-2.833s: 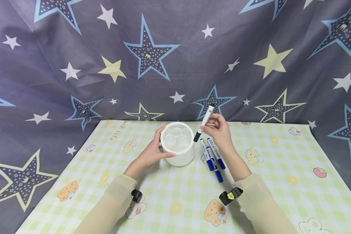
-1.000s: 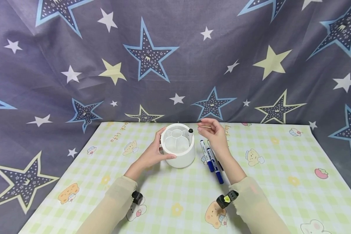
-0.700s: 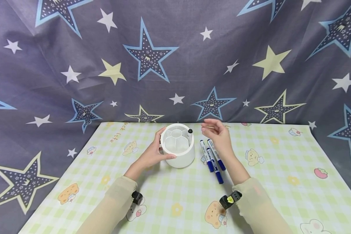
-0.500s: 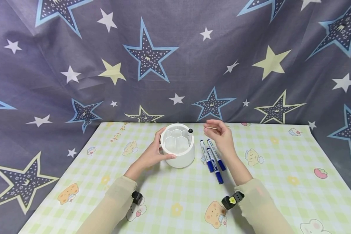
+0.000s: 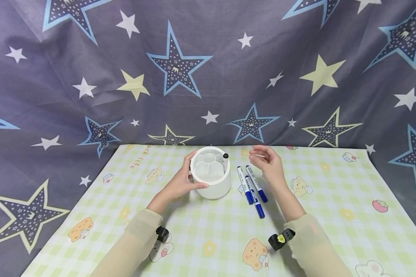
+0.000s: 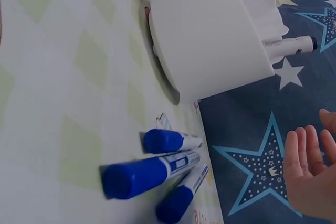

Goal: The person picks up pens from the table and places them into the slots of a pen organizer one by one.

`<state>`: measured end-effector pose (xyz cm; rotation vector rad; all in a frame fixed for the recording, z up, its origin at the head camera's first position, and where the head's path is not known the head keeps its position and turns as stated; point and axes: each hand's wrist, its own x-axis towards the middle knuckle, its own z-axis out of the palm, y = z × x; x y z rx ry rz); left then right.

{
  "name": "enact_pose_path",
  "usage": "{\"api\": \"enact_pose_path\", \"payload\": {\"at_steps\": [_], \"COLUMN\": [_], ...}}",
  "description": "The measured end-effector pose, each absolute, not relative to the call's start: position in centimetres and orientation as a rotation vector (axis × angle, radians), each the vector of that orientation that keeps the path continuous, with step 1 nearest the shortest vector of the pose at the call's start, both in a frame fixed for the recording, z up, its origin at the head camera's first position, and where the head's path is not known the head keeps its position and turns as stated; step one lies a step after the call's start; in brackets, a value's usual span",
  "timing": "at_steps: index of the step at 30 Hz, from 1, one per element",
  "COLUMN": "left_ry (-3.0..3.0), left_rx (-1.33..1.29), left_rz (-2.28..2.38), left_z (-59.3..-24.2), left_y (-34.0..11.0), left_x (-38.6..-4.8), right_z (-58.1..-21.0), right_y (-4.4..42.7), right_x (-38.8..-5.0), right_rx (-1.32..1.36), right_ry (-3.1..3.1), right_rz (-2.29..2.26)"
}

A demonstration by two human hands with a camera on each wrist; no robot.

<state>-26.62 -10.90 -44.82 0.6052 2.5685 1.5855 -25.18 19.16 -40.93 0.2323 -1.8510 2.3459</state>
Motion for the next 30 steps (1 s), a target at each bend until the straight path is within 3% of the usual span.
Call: {"api": "enact_pose_path", "payload": {"at_steps": [30], "left_ry": [2.554], "left_rx": [0.623], "left_rz": [1.602], "left_z": [-44.9], "left_y": [-10.9], "left_x": [-26.7], "right_z": [-44.7], "right_y": [21.9], "right_x": [-25.8], "right_rx": [0.047], "right_ry": [-2.204], "right_rz": [2.271]}}
